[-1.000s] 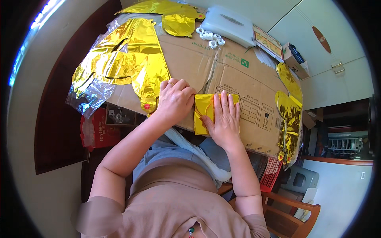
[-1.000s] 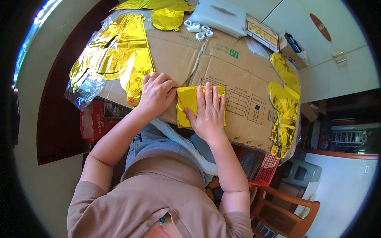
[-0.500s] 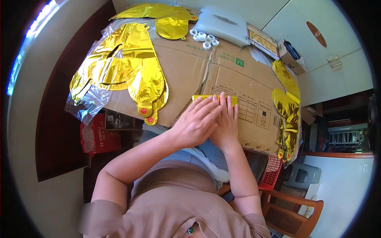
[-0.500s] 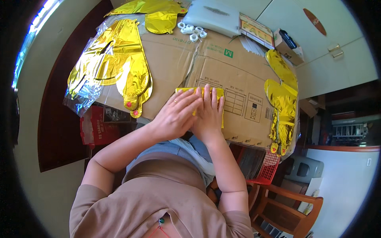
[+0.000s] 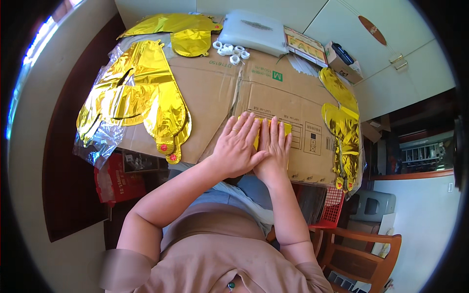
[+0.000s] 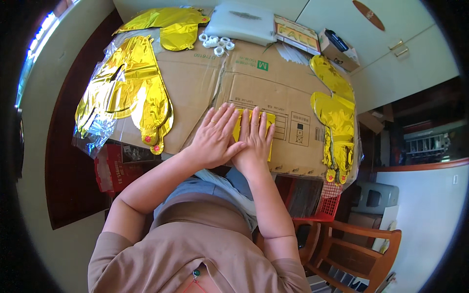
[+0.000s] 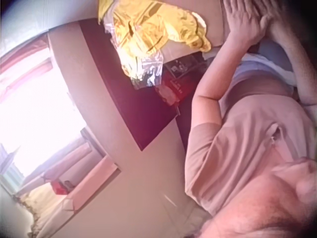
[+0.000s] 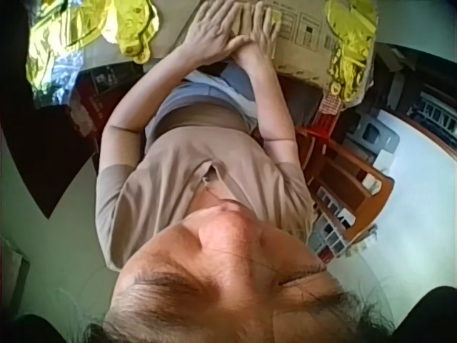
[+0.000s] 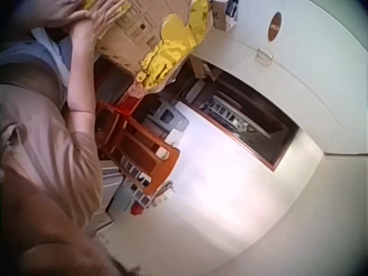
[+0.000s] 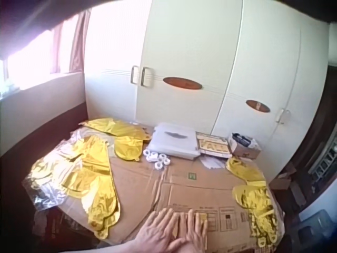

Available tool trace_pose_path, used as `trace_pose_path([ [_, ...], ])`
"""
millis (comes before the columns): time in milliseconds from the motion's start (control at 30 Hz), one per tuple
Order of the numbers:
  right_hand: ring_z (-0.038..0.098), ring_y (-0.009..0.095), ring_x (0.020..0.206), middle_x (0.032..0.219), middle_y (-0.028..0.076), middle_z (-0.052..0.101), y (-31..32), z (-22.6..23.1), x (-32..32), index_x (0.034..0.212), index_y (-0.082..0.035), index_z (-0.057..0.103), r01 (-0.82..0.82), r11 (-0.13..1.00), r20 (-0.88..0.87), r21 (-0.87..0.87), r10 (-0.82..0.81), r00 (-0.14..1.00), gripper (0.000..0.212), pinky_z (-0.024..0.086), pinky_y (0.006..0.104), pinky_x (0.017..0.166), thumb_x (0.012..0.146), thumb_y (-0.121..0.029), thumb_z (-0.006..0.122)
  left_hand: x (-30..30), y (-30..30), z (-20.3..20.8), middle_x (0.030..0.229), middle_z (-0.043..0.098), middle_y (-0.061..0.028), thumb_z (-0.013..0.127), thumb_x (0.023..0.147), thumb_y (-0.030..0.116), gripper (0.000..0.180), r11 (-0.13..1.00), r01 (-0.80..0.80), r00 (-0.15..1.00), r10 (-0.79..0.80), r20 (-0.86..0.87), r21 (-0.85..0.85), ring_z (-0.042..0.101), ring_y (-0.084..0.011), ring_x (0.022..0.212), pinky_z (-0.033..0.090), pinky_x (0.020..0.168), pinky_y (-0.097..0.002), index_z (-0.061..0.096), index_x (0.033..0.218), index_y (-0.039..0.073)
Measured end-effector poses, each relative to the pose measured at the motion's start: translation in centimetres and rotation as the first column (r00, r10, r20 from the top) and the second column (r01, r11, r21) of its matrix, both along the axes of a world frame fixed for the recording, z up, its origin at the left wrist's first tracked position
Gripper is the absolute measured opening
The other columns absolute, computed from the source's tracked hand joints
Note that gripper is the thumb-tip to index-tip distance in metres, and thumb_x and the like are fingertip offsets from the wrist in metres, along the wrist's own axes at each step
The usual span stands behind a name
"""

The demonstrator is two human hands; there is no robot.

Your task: Folding gold-colored foil balloons at a packaging workstation.

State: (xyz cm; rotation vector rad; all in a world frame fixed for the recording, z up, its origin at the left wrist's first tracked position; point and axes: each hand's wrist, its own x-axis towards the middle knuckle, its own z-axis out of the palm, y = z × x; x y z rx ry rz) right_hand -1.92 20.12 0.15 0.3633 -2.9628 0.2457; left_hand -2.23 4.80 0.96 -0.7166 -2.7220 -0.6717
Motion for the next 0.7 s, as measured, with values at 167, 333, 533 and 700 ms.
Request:
trace_pose_path([
  [167,0.019,0.042,0.151,0.163,0.024,0.023,-0.4,-0.1,0.0,0.156,-0.003,0.031,0.019,0.999,-0.010,-0.039,-0.020,1.000,0.082,0.009,0.0615,0.120,0.098,-0.058,0.048,0.0,-1.7,-0.9,0.157,0.035,-0.0263,0.046,0.096,0.063,0.089,0.997,-0.018,1.000,0.016,-0.026,-0.069,0.027,-0.0388,0.150,0.015,0.122,-0.0537,0.039,0.147,-0.009],
  [333,0.019,0.042,0.151,0.162,0.024,0.024,-0.5,0.1,0.2,0.155,-0.003,0.031,0.033,0.998,-0.004,-0.052,-0.033,0.999,0.083,0.009,0.0618,0.120,0.097,-0.059,0.050,0.2,-1.9,-0.7,0.157,0.032,-0.0282,0.045,0.096,0.063,0.089,0.994,-0.022,0.999,0.017,-0.043,-0.109,0.024,-0.0395,0.151,0.010,0.122,-0.0543,0.039,0.147,-0.009],
  [533,0.018,0.044,0.151,0.163,0.025,0.021,-0.3,-0.1,0.0,0.157,-0.003,0.027,0.032,0.998,-0.003,-0.052,-0.032,0.999,0.086,0.008,0.0634,0.119,0.097,-0.062,0.045,0.1,-1.2,0.7,0.160,0.024,-0.0310,0.046,0.096,0.062,0.091,0.999,-0.042,0.999,0.043,0.018,-0.017,0.016,-0.0432,0.152,0.006,0.122,-0.0557,0.029,0.152,-0.008],
  [700,0.020,0.044,0.151,0.163,0.025,0.021,0.4,-1.1,-0.1,0.158,-0.006,0.026,0.007,0.997,-0.079,0.078,-0.001,0.997,0.080,0.010,0.0650,0.118,0.096,-0.052,0.050,-0.3,1.0,1.5,0.162,0.019,-0.0304,0.047,0.097,0.057,0.089,0.962,0.157,0.987,-0.160,-0.004,0.222,0.014,-0.0440,0.152,0.008,0.123,-0.0534,0.023,0.155,-0.006],
])
